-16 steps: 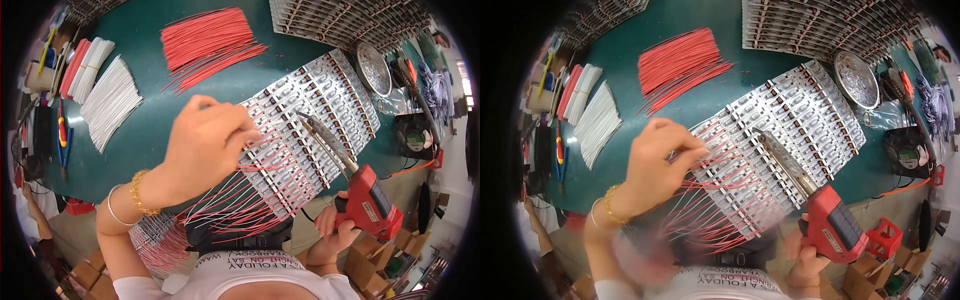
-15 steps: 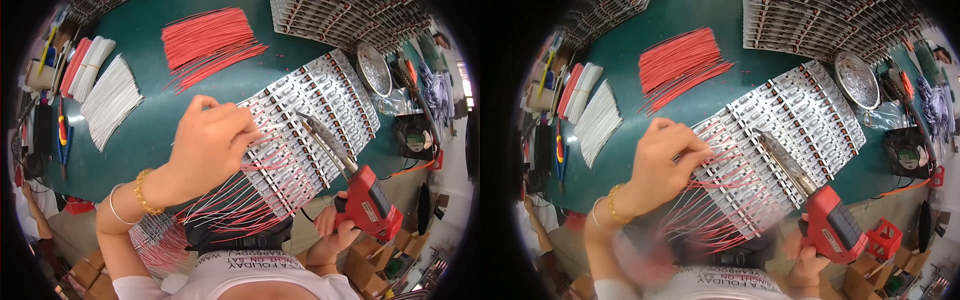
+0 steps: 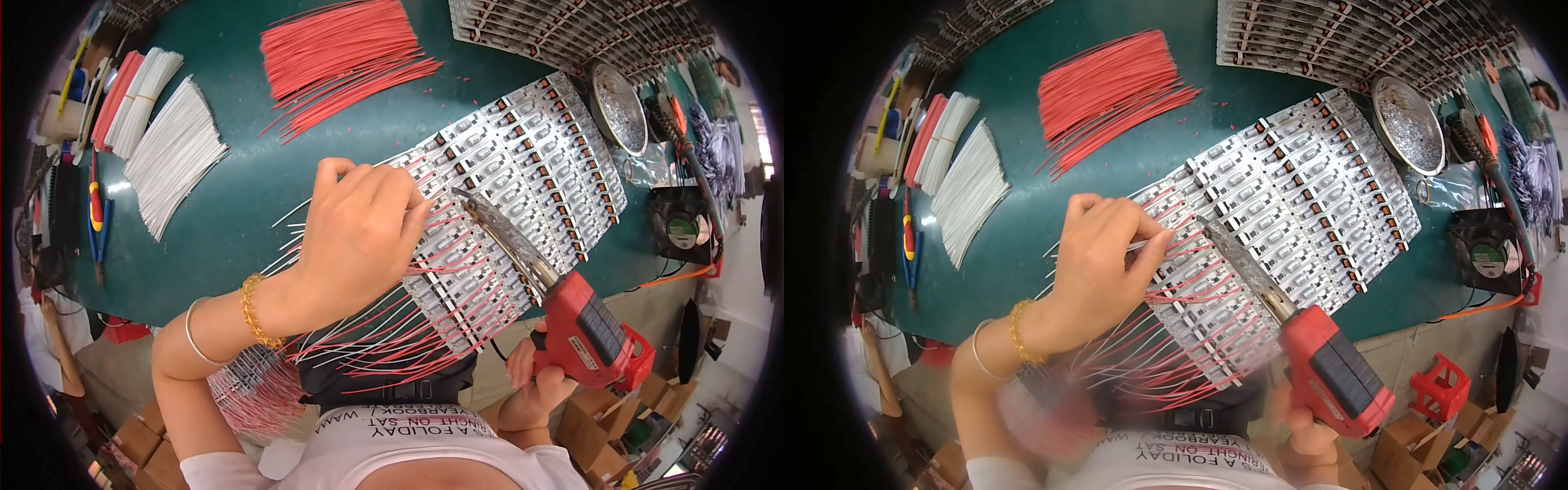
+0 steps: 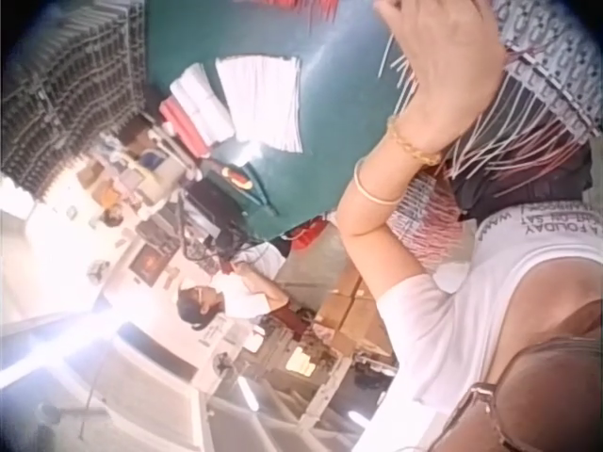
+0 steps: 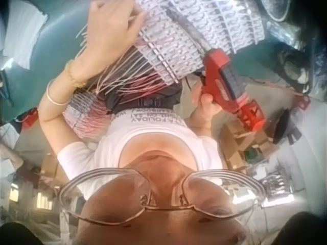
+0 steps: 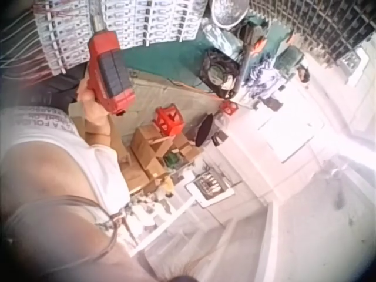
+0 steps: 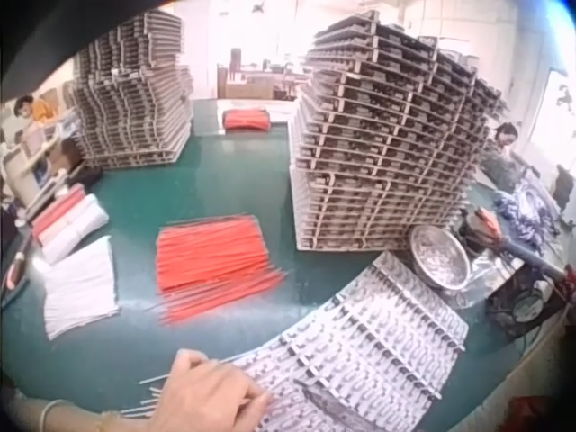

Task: The person solders red and white wires onto a circuit board panel, positioning the wires by hand and securing them with a soldering tool.

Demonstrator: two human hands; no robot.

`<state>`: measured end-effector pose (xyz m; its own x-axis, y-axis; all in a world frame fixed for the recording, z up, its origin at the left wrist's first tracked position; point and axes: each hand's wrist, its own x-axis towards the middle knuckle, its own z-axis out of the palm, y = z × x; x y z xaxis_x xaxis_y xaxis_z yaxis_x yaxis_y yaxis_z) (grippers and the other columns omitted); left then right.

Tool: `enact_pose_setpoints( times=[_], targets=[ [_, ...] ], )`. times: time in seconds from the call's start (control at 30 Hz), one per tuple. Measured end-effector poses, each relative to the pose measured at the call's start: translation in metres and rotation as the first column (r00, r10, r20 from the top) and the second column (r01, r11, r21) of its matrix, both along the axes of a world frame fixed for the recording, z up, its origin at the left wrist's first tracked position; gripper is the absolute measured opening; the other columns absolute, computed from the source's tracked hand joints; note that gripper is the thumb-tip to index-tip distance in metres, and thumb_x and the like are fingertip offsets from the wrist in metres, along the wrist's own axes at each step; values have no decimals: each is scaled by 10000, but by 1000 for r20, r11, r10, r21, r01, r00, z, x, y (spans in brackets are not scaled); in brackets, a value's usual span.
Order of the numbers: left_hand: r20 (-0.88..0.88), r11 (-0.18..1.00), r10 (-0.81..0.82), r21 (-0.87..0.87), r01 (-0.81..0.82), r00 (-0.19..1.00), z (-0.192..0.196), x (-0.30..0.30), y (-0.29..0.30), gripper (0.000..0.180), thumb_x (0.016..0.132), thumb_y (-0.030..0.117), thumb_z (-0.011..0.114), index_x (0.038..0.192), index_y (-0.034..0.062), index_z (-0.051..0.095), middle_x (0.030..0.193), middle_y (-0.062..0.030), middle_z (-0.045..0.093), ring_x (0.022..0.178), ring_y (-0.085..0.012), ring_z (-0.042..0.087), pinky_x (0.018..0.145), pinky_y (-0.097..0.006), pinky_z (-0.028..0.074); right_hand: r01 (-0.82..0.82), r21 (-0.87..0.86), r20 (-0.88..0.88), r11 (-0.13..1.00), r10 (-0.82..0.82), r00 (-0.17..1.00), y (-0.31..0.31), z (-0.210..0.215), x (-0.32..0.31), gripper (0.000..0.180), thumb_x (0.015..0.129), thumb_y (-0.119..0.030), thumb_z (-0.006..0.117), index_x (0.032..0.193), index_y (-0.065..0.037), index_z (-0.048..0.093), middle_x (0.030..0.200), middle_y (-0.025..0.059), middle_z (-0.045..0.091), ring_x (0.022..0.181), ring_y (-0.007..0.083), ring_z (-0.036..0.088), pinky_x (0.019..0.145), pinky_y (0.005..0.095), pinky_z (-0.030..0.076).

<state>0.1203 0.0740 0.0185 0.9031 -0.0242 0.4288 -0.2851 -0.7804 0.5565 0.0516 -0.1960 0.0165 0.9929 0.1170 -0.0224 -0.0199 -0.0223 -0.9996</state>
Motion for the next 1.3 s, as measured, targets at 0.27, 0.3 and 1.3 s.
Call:
enact_pose_setpoints(
  times=[0.27, 0.3, 1.3],
  targets=[
    [-24, 1000, -20, 11, 20, 1000, -3, 0, 3, 155, 770, 59, 660, 736, 54, 509, 667, -51, 533, 611, -228, 505, 710, -367, 359, -52, -81, -99, 995, 44, 994, 3, 3, -1, 740, 803, -542, 633, 1104, 103, 431, 473, -3, 428, 377, 103, 428, 405, 235, 374],
    [-25, 999, -24, 23, 25, 999, 2, -2, 5, 147, 782, 81, 642, 758, 50, 500, 686, -74, 533, 643, -248, 518, 719, -375, 363, -27, -62, -65, 998, 23, 998, -16, -13, -9, 745, 801, -543, 634, 1118, 100, 432, 474, -7, 429, 379, 100, 429, 407, 235, 374],
    [30, 998, -54, 41, 53, 998, -3, -5, -8, 150, 717, 59, 658, 688, 61, 510, 657, -47, 501, 650, -220, 500, 722, -383, 364, -61, -6, 51, 998, 61, 997, -20, -13, -15, 762, 838, -538, 596, 1213, 97, 406, 464, -6, 432, 374, 106, 423, 399, 238, 375]
  ],
)
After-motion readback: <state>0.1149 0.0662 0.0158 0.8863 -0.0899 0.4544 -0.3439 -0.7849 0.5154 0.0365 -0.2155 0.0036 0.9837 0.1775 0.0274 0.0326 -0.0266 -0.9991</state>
